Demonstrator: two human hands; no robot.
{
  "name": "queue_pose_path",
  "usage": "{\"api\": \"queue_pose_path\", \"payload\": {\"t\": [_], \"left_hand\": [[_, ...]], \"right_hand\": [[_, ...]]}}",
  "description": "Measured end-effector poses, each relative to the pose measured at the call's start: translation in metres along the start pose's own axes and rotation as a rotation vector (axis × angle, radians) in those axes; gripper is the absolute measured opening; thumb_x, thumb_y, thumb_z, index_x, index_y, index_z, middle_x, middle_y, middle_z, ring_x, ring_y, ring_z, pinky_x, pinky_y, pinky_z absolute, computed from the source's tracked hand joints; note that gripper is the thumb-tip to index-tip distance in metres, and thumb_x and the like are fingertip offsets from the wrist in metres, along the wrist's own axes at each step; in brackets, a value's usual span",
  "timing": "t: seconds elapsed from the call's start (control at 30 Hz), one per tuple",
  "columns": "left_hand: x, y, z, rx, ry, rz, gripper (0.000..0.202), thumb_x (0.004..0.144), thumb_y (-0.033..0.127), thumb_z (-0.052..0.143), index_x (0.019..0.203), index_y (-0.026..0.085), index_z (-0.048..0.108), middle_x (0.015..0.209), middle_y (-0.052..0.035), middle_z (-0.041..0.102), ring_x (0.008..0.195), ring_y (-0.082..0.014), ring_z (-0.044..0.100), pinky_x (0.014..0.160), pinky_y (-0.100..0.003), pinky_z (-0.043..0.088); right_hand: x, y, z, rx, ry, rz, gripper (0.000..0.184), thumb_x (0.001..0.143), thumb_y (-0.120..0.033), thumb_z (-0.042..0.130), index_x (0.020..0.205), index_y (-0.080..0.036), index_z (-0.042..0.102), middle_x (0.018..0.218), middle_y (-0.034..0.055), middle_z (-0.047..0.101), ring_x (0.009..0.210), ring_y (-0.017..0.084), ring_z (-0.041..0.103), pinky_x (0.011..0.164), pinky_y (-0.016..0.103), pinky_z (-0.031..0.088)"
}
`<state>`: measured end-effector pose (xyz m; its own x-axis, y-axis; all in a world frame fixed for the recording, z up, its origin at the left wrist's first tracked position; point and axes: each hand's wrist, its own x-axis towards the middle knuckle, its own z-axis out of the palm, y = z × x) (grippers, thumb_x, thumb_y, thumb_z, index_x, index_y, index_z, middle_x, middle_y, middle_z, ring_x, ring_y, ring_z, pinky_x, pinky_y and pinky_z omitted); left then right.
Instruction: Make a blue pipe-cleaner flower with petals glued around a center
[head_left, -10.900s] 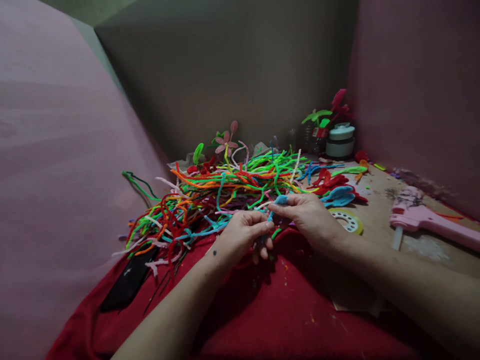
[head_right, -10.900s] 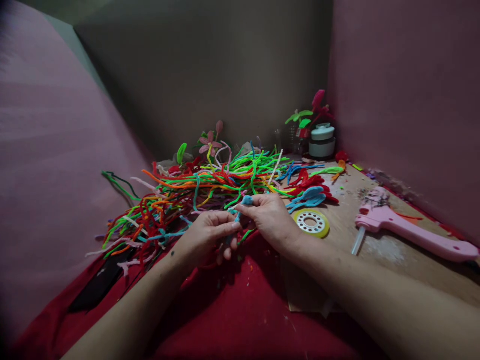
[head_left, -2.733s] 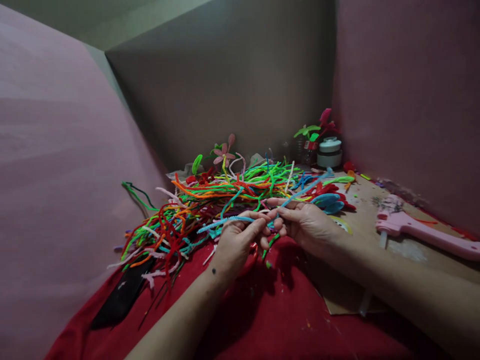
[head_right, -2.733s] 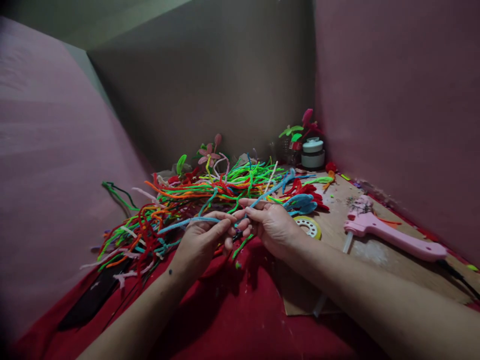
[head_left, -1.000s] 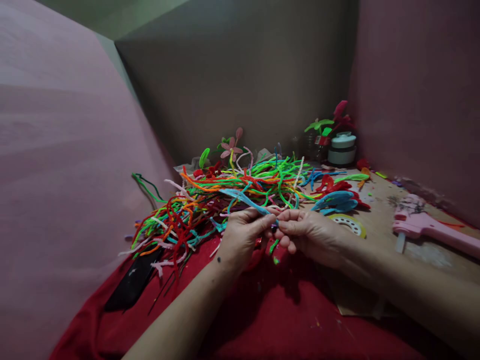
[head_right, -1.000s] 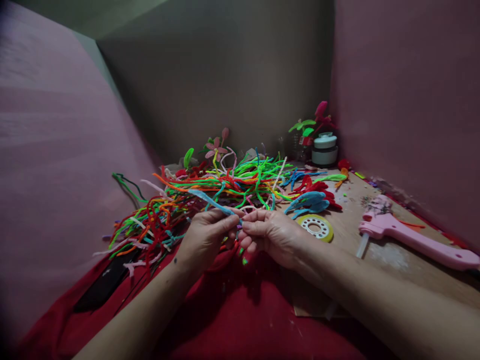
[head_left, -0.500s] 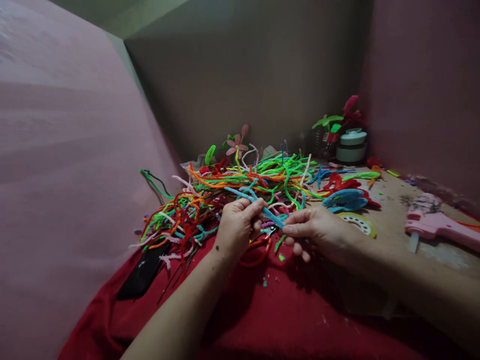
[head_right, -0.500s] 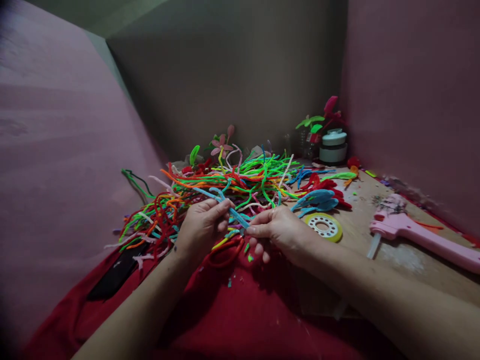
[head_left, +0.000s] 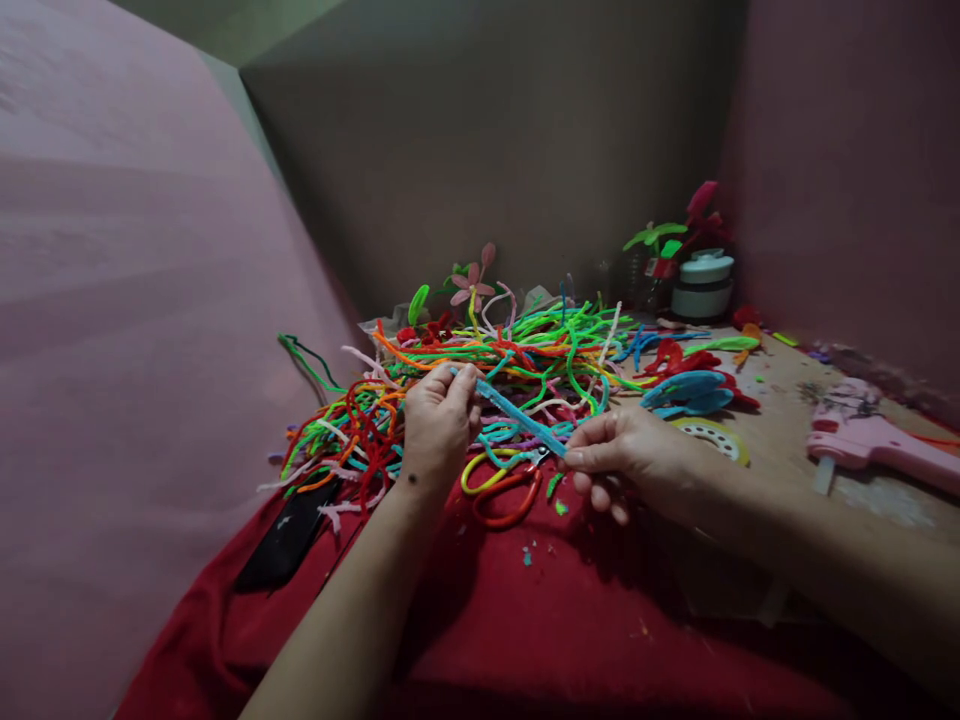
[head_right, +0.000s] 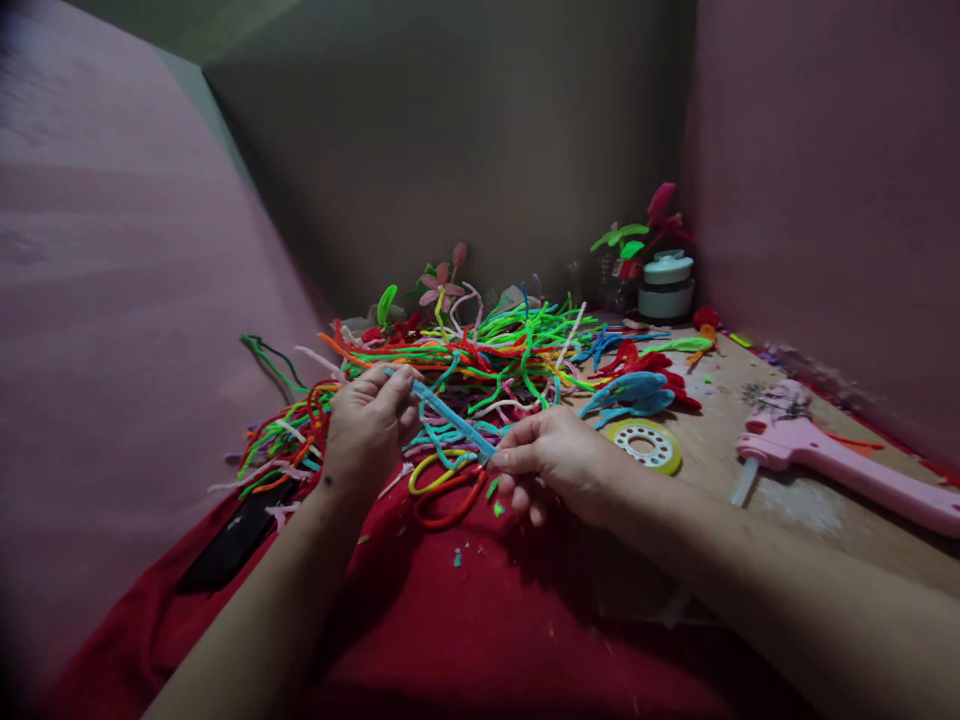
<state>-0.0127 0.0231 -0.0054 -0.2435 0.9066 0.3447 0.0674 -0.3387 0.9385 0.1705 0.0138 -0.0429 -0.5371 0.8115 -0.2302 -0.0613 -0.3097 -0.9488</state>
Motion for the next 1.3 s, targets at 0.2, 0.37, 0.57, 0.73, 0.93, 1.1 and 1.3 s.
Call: {"api": "queue_pose_path", "payload": {"t": [0.2,0.37,0.57,0.73,0.93,1.1,1.3], "left_hand": [[0.010,0.001,-0.009,-0.424,0.029,-0.146,0.022,0.064,0.023,0.069,0.079,0.016,0.055,0.059,0.0062,0.050,0.040,-0.0013,0.037,0.038,-0.015,0.030],[-0.012,-0.005,0.005,-0.141,-0.439,-0.368,0.023,0.065,0.029,0.072,0.078,0.013,0.062,0.055,0.0040,0.052,0.039,-0.0026,0.040,0.038,-0.016,0.029],[-0.027,-0.009,0.017,-0.066,-0.440,-0.297,0.024,0.070,0.035,0.067,0.065,0.013,0.059,0.047,0.0038,0.049,0.036,-0.0028,0.038,0.036,-0.016,0.026],[-0.023,-0.009,0.015,-0.104,-0.462,-0.365,0.024,0.071,0.035,0.067,0.068,0.012,0.058,0.050,0.0011,0.054,0.035,-0.0041,0.040,0.034,-0.017,0.028],[-0.027,-0.007,0.018,-0.104,-0.426,-0.381,0.023,0.070,0.034,0.067,0.068,0.013,0.058,0.049,0.0016,0.055,0.034,-0.0054,0.042,0.033,-0.017,0.031],[-0.025,-0.008,0.017,-0.184,-0.340,-0.355,0.024,0.067,0.032,0.069,0.066,0.013,0.056,0.054,0.0020,0.056,0.035,-0.0034,0.042,0.034,-0.016,0.032],[-0.026,-0.008,0.018,-0.186,-0.415,-0.385,0.024,0.068,0.027,0.069,0.060,0.014,0.051,0.044,0.0056,0.046,0.035,-0.0025,0.037,0.036,-0.016,0.027]], "right_hand": [[0.003,-0.002,-0.005,0.176,0.051,-0.103,0.007,0.070,-0.012,0.065,0.065,-0.011,0.060,0.053,0.0021,0.061,0.038,0.007,0.055,0.031,0.015,0.043],[0.004,0.002,-0.005,0.226,-0.013,-0.138,0.008,0.072,-0.013,0.064,0.066,-0.010,0.060,0.055,0.0030,0.063,0.039,0.009,0.057,0.034,0.017,0.046],[0.003,0.004,-0.005,0.232,-0.139,-0.136,0.018,0.079,-0.023,0.059,0.070,-0.008,0.063,0.061,0.0069,0.066,0.044,0.011,0.061,0.040,0.020,0.050],[0.002,0.004,-0.007,0.247,-0.264,-0.084,0.023,0.082,-0.026,0.054,0.076,-0.007,0.065,0.061,0.0081,0.066,0.045,0.013,0.061,0.041,0.021,0.050],[0.005,0.008,-0.007,0.184,-0.221,-0.083,0.017,0.077,-0.026,0.061,0.075,-0.009,0.064,0.058,0.0056,0.066,0.044,0.011,0.061,0.038,0.018,0.047],[0.001,0.007,-0.005,0.054,-0.142,-0.110,0.022,0.075,-0.033,0.063,0.073,-0.011,0.064,0.057,0.0041,0.064,0.044,0.011,0.058,0.038,0.019,0.044],[0.003,0.009,-0.004,0.069,-0.118,-0.284,0.022,0.074,-0.033,0.064,0.070,-0.012,0.066,0.067,0.0038,0.063,0.061,0.012,0.056,0.061,0.026,0.046]]}}
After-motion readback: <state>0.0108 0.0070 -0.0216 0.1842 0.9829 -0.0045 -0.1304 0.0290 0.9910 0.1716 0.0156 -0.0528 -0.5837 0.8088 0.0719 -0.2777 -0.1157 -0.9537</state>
